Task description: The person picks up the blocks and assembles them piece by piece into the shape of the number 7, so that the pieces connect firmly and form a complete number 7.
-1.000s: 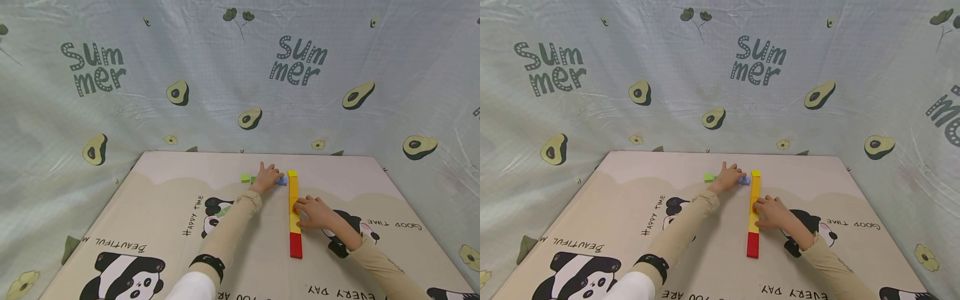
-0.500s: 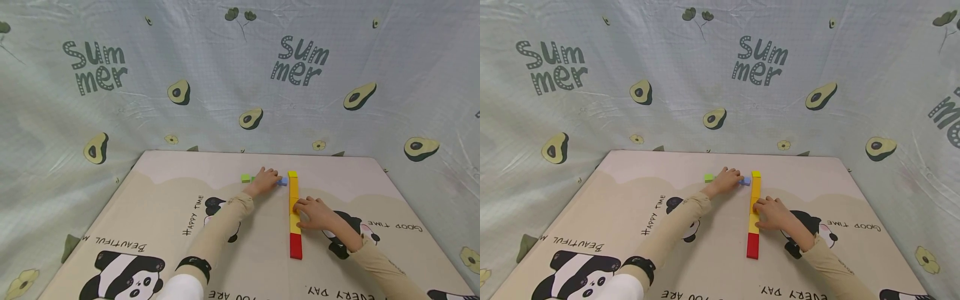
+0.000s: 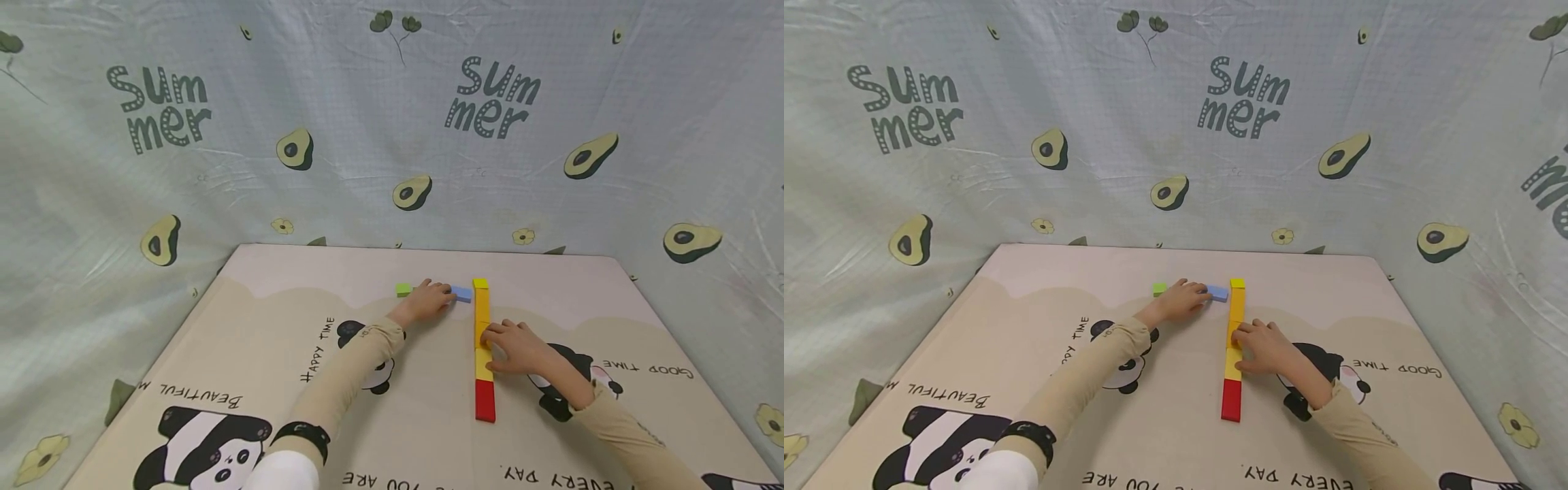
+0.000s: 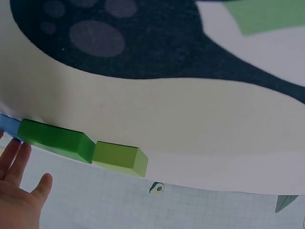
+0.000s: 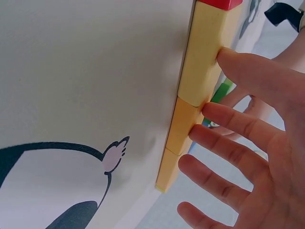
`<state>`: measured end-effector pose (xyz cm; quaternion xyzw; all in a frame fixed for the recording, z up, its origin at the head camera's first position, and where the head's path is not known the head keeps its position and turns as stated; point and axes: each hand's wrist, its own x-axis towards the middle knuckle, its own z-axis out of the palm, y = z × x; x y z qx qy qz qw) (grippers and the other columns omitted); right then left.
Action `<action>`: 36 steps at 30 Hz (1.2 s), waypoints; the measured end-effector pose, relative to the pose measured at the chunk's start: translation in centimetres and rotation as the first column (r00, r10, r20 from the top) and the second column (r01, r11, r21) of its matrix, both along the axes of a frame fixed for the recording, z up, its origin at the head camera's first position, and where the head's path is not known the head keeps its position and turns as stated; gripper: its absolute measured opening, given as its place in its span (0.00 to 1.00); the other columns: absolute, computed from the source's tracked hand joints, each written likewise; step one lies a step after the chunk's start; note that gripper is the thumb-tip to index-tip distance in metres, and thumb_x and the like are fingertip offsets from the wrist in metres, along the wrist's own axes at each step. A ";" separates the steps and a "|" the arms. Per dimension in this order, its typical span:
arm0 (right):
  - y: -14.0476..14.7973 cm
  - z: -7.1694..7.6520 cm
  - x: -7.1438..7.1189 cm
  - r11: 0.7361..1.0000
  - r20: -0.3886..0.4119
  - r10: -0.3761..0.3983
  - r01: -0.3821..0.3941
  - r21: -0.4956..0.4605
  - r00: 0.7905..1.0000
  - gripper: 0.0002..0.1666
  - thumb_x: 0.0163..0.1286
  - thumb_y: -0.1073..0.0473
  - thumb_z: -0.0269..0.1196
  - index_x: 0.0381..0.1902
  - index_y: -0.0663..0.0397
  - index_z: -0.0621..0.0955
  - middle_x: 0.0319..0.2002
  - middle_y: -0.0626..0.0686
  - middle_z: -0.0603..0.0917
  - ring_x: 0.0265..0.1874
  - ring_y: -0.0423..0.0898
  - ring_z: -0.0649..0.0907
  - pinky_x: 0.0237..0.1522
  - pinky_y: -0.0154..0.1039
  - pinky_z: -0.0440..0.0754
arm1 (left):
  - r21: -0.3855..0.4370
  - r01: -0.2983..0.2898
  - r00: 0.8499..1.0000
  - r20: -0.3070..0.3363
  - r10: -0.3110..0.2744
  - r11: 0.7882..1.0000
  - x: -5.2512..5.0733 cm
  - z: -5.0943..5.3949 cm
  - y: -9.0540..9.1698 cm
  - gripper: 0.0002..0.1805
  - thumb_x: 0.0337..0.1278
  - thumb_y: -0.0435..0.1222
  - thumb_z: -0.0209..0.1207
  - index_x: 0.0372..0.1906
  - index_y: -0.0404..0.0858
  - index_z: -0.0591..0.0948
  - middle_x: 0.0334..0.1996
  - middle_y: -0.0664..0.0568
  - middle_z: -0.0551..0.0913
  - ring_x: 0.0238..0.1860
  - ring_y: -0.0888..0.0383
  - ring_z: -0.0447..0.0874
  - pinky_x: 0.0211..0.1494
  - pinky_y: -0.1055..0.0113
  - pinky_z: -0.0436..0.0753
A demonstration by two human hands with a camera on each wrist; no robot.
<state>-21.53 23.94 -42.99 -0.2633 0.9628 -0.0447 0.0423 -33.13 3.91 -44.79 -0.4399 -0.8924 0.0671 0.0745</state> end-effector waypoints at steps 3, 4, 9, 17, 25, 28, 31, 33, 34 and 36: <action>0.0 0.0 0.0 1.000 0.002 -0.001 0.001 -0.005 1.000 0.21 0.48 0.49 0.68 0.40 0.49 0.77 0.45 0.51 0.78 0.42 0.50 0.73 0.44 0.52 0.71 | 0.010 -0.005 1.000 0.012 0.005 1.000 -0.1 0.0 0.1 0.15 0.62 0.39 0.48 0.52 0.46 0.76 0.52 0.51 0.76 0.55 0.56 0.73 0.60 0.55 0.68; -0.1 0.0 0.0 1.000 0.003 -0.002 0.002 -0.005 1.000 0.22 0.48 0.49 0.68 0.41 0.49 0.78 0.45 0.51 0.78 0.42 0.50 0.73 0.44 0.52 0.71 | 0.011 -0.008 1.000 0.014 0.008 1.000 -0.1 -0.1 0.2 0.15 0.62 0.38 0.48 0.52 0.46 0.76 0.52 0.51 0.76 0.55 0.56 0.73 0.60 0.55 0.68; -0.1 -0.1 0.0 1.000 0.008 -0.014 0.014 0.006 1.000 0.22 0.48 0.49 0.68 0.41 0.49 0.77 0.45 0.51 0.78 0.41 0.49 0.73 0.44 0.52 0.71 | -0.006 -0.033 0.999 0.027 0.033 0.999 -0.3 -0.3 0.5 0.16 0.63 0.39 0.47 0.54 0.46 0.74 0.54 0.50 0.74 0.55 0.56 0.73 0.60 0.55 0.68; -0.1 -0.1 0.1 1.000 0.011 -0.020 0.020 0.004 1.000 0.22 0.48 0.49 0.68 0.41 0.48 0.77 0.45 0.51 0.78 0.40 0.49 0.73 0.43 0.51 0.71 | 0.008 -0.075 0.997 0.030 0.074 0.997 -0.6 -0.7 1.1 0.16 0.62 0.41 0.48 0.55 0.47 0.73 0.55 0.50 0.73 0.57 0.55 0.71 0.60 0.52 0.68; -0.1 -0.2 0.1 1.000 0.005 -0.018 0.018 0.004 1.000 0.22 0.48 0.48 0.68 0.41 0.48 0.77 0.45 0.51 0.78 0.41 0.49 0.73 0.43 0.51 0.71 | 0.050 -0.103 0.991 0.096 0.097 0.993 -2.7 -3.4 1.8 0.19 0.65 0.43 0.41 0.59 0.48 0.69 0.62 0.53 0.66 0.62 0.55 0.65 0.62 0.49 0.64; 0.0 -0.1 0.2 1.000 0.005 -0.017 0.017 0.001 1.000 0.22 0.48 0.49 0.68 0.41 0.48 0.78 0.46 0.51 0.78 0.41 0.49 0.73 0.43 0.51 0.71 | 0.057 -0.124 0.987 0.111 0.117 0.991 -1.2 -1.8 1.9 0.18 0.64 0.40 0.45 0.57 0.45 0.71 0.60 0.51 0.69 0.61 0.54 0.67 0.61 0.49 0.65; 0.0 -0.2 0.1 1.000 0.000 -0.016 0.016 0.003 1.000 0.22 0.48 0.49 0.68 0.41 0.48 0.77 0.46 0.51 0.78 0.42 0.49 0.73 0.44 0.52 0.71 | 0.054 -0.123 0.991 0.059 0.120 0.991 -0.3 -1.1 1.9 0.18 0.63 0.40 0.46 0.56 0.43 0.72 0.57 0.50 0.71 0.58 0.54 0.69 0.60 0.51 0.67; 0.0 -0.2 0.1 1.000 -0.003 -0.016 0.016 0.005 1.000 0.22 0.48 0.48 0.68 0.41 0.48 0.77 0.47 0.51 0.78 0.42 0.50 0.74 0.44 0.52 0.71 | 0.035 -0.127 0.992 0.029 0.126 0.991 0.0 -0.8 1.9 0.18 0.64 0.41 0.45 0.57 0.44 0.71 0.56 0.51 0.71 0.58 0.55 0.69 0.59 0.53 0.67; 0.0 -0.2 0.1 1.000 -0.003 -0.016 0.017 0.006 1.000 0.22 0.48 0.48 0.68 0.41 0.48 0.77 0.47 0.51 0.78 0.43 0.50 0.74 0.44 0.52 0.71 | 0.022 -0.128 0.992 0.014 0.128 0.991 0.2 -0.7 1.9 0.19 0.64 0.41 0.44 0.58 0.44 0.70 0.57 0.51 0.71 0.58 0.56 0.68 0.59 0.54 0.67; 0.1 -0.2 0.1 1.000 -0.002 -0.017 0.017 0.005 1.000 0.22 0.48 0.48 0.68 0.41 0.48 0.77 0.47 0.51 0.78 0.43 0.50 0.73 0.44 0.52 0.71 | 0.012 -0.128 0.992 -0.006 0.128 0.992 0.4 -0.6 1.9 0.19 0.65 0.41 0.43 0.58 0.44 0.70 0.56 0.51 0.71 0.58 0.56 0.68 0.59 0.54 0.67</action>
